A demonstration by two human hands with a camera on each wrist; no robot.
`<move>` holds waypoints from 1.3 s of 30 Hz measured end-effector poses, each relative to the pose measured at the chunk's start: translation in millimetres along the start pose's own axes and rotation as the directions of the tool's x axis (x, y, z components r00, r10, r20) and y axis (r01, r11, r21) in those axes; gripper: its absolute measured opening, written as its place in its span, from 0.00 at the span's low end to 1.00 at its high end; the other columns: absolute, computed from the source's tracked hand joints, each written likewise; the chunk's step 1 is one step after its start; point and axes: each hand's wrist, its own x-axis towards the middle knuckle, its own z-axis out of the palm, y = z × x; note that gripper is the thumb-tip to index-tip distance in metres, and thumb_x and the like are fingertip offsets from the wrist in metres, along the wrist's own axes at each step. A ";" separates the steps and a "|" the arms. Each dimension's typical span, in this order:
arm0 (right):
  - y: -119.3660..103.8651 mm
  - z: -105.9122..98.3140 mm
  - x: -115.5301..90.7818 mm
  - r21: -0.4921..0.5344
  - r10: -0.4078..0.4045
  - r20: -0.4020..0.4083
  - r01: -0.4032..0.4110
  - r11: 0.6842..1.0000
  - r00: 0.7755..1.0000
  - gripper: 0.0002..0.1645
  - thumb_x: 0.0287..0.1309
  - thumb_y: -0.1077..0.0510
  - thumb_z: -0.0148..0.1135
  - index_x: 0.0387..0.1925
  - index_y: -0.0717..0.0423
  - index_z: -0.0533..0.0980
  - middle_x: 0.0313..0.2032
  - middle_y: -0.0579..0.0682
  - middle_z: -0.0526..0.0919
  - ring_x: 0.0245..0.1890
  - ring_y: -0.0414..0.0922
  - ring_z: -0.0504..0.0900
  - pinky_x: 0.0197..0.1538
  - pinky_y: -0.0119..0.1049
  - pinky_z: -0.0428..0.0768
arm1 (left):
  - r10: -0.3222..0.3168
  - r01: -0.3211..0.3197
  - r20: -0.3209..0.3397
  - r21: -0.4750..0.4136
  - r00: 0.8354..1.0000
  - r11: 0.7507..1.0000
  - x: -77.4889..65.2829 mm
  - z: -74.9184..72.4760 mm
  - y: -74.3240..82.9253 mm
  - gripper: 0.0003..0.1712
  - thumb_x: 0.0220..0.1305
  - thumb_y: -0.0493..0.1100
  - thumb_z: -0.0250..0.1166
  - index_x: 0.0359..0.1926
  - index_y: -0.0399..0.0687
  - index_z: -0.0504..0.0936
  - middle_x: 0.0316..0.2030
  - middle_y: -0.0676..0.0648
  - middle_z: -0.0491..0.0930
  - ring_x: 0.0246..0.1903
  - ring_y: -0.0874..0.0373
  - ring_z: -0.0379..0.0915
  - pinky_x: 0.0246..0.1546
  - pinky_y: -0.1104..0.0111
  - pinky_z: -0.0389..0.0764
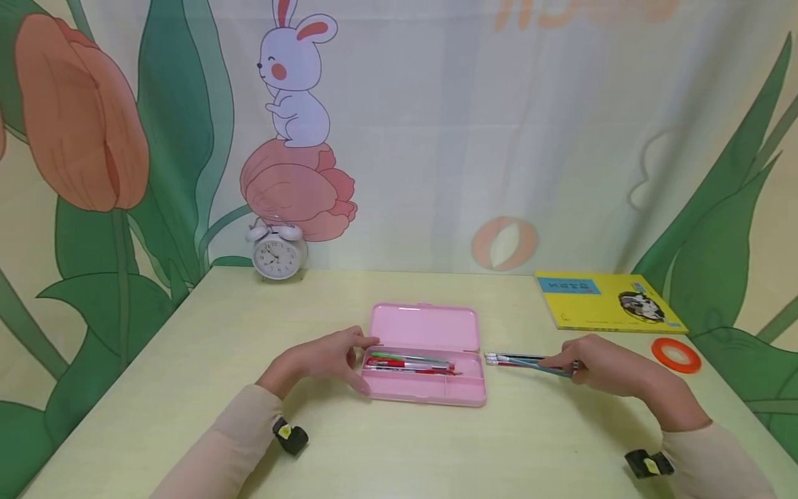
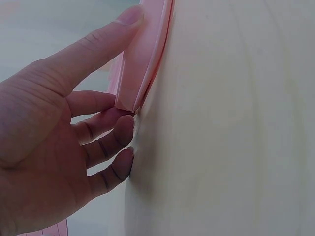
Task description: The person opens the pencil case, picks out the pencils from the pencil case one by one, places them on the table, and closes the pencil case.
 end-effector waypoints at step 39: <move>1.5 6.2 9.4 0.001 0.005 0.033 -0.005 1.000 0.999 0.16 0.51 0.69 0.72 0.43 0.52 0.88 0.30 0.37 0.82 0.29 0.37 0.74 0.35 0.31 0.76 | -0.010 0.010 -0.004 -0.014 1.000 1.000 0.9 1.2 -1.8 0.55 0.44 0.52 0.84 0.73 0.48 0.68 0.40 0.44 0.69 0.39 0.54 0.66 0.36 0.63 0.67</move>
